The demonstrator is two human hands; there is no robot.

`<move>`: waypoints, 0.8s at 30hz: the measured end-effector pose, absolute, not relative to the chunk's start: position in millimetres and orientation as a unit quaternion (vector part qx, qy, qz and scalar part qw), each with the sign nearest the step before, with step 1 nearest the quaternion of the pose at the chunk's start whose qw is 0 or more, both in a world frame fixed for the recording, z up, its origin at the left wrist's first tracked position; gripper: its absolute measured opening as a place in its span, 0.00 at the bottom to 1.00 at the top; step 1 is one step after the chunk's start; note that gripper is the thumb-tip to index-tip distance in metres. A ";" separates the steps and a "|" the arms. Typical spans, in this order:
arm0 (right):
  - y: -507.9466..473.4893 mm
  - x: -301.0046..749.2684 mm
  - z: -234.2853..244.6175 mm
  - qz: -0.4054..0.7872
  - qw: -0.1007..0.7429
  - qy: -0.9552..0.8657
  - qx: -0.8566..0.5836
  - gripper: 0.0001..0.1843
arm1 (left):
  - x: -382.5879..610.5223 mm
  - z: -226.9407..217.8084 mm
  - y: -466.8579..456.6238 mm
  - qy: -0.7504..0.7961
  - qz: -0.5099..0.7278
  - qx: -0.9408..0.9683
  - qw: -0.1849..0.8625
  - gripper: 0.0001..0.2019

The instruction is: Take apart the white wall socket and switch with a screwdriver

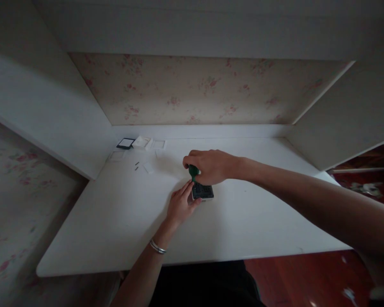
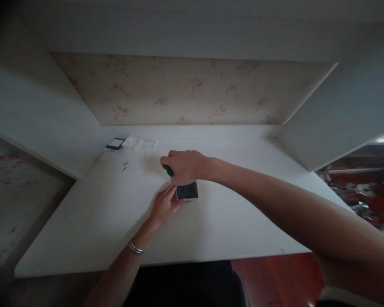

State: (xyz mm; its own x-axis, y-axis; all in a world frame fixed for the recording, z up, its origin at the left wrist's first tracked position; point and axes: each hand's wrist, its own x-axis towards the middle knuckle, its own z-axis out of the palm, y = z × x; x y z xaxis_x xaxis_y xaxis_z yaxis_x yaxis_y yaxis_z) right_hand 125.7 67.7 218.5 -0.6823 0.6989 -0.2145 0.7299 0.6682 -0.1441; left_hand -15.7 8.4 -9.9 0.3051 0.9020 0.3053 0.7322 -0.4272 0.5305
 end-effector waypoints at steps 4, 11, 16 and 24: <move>66.0 121.0 217.3 -0.088 0.047 0.897 0.431 0.18 | -16.2 -9.1 9.0 0.518 0.285 0.791 0.155 0.30; 71.0 120.9 215.0 -0.113 0.064 0.881 0.456 0.14 | -18.2 -6.0 9.6 0.509 0.294 0.790 0.172 0.31; 67.9 123.6 218.8 -0.144 0.036 0.903 0.402 0.18 | -18.9 -7.5 12.2 0.509 0.296 0.788 0.180 0.31; 57.3 116.8 217.9 -0.116 0.061 0.866 0.483 0.16 | -20.3 -5.6 12.5 0.511 0.282 0.791 0.185 0.28</move>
